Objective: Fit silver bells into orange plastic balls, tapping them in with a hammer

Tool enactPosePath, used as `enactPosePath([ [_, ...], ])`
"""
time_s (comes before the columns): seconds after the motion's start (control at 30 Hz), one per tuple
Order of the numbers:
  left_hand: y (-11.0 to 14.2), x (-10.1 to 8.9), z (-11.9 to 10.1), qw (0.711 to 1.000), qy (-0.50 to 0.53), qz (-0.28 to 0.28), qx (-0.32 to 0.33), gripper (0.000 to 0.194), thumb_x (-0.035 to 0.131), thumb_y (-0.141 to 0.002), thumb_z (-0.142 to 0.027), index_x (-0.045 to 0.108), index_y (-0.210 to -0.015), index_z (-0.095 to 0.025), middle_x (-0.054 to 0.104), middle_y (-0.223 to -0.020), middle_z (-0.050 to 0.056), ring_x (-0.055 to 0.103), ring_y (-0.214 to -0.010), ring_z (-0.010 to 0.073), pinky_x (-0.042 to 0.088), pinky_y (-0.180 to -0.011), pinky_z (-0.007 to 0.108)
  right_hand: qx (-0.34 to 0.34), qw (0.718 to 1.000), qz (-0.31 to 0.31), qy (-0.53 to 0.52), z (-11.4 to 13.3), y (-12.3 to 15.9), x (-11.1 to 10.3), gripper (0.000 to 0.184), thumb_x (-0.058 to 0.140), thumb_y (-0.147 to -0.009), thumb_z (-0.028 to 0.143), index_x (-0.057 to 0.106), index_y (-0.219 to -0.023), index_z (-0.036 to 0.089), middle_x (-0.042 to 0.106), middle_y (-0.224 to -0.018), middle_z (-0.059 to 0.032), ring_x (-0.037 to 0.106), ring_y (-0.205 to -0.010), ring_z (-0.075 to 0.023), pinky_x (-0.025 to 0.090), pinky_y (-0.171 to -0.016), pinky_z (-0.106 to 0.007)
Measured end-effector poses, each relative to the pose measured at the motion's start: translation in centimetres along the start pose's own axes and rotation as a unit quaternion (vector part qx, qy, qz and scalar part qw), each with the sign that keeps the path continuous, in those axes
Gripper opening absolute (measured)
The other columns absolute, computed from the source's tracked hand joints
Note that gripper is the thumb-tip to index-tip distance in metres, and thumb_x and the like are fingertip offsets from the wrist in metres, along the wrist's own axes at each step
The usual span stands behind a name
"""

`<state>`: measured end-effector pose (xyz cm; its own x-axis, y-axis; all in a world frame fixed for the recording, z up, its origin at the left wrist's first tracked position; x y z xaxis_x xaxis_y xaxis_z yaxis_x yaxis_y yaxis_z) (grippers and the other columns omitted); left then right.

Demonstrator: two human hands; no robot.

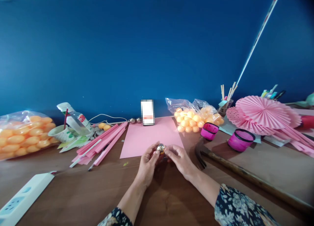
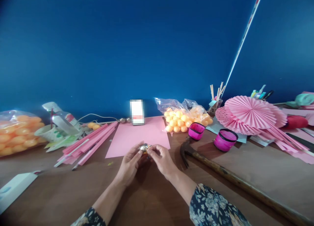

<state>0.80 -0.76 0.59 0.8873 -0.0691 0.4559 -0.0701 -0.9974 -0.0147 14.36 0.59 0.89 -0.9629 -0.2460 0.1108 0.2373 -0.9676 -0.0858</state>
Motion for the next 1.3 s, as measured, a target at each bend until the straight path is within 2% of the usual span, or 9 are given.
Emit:
enactPosePath([
  [0.63,0.11,0.27,-0.24,1.0,-0.002,-0.014,-0.01,0.043,0.061,-0.073,-0.028,0.052,-0.114,-0.019,0.059,-0.112,0.01,0.056,-0.101,0.0224,0.044,-0.089,0.039,0.017,1.0,-0.005,0.011,0.28,0.2,0.06,0.028,0.056,-0.074,0.045,0.058,-0.078,0.017,0.059,-0.071,-0.0012,0.054,-0.067,-0.0136,0.045,-0.06,-0.024],
  [1.3,0.07,0.23,-0.27,1.0,-0.006,-0.01,-0.006,0.043,0.061,-0.073,-0.028,0.052,-0.114,-0.018,0.059,-0.112,0.01,0.054,-0.104,0.0228,0.042,-0.091,0.039,0.015,1.0,0.005,0.019,0.35,0.19,0.09,0.028,0.055,-0.075,0.043,0.057,-0.076,0.016,0.056,-0.066,0.0007,0.051,-0.062,-0.0118,0.042,-0.059,-0.024],
])
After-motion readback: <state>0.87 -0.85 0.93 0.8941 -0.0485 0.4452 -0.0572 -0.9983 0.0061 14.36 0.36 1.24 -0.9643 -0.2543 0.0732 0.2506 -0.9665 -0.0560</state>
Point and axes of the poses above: each hand's wrist, its own y-axis away from the middle knuckle, its own x-axis out of the palm, z = x × y, the point moved 1 cm from there along -y, towards the middle knuckle
